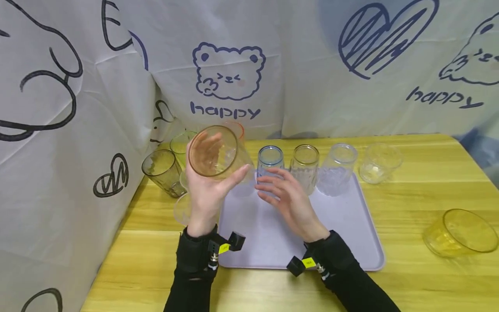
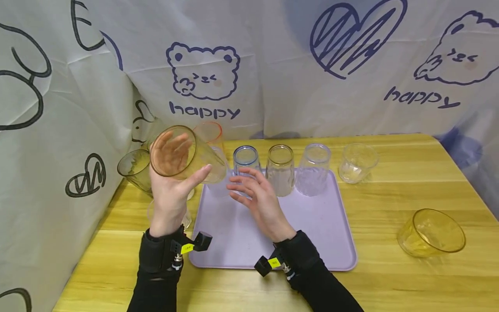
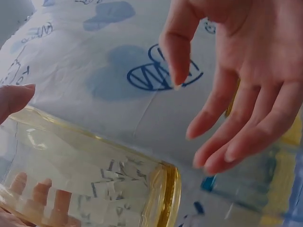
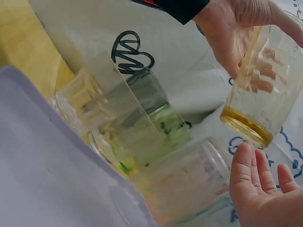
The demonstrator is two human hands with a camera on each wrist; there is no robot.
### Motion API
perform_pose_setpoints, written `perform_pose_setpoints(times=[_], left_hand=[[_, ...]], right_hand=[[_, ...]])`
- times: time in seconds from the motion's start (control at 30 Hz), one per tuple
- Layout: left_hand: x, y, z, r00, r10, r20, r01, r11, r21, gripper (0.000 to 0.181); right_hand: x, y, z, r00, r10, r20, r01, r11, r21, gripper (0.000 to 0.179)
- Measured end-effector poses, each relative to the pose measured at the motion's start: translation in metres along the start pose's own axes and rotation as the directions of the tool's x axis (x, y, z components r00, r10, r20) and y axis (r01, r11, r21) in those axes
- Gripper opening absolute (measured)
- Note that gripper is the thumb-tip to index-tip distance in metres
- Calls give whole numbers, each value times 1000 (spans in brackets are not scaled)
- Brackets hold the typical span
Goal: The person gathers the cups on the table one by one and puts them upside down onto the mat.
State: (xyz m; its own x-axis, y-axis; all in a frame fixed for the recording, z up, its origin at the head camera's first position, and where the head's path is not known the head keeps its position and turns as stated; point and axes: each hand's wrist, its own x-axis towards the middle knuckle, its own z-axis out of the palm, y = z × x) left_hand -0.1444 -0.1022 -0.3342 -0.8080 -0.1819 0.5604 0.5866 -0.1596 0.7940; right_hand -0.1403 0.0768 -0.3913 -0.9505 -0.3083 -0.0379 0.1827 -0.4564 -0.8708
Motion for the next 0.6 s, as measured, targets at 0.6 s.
perform_pose_setpoints(times=[0.6], left_hand=[[-14, -31, 33, 983, -82, 167, 114, 974, -194, 94]], right_hand=[[-5, -14, -27, 1000, -7, 26, 6, 998, 69, 32]])
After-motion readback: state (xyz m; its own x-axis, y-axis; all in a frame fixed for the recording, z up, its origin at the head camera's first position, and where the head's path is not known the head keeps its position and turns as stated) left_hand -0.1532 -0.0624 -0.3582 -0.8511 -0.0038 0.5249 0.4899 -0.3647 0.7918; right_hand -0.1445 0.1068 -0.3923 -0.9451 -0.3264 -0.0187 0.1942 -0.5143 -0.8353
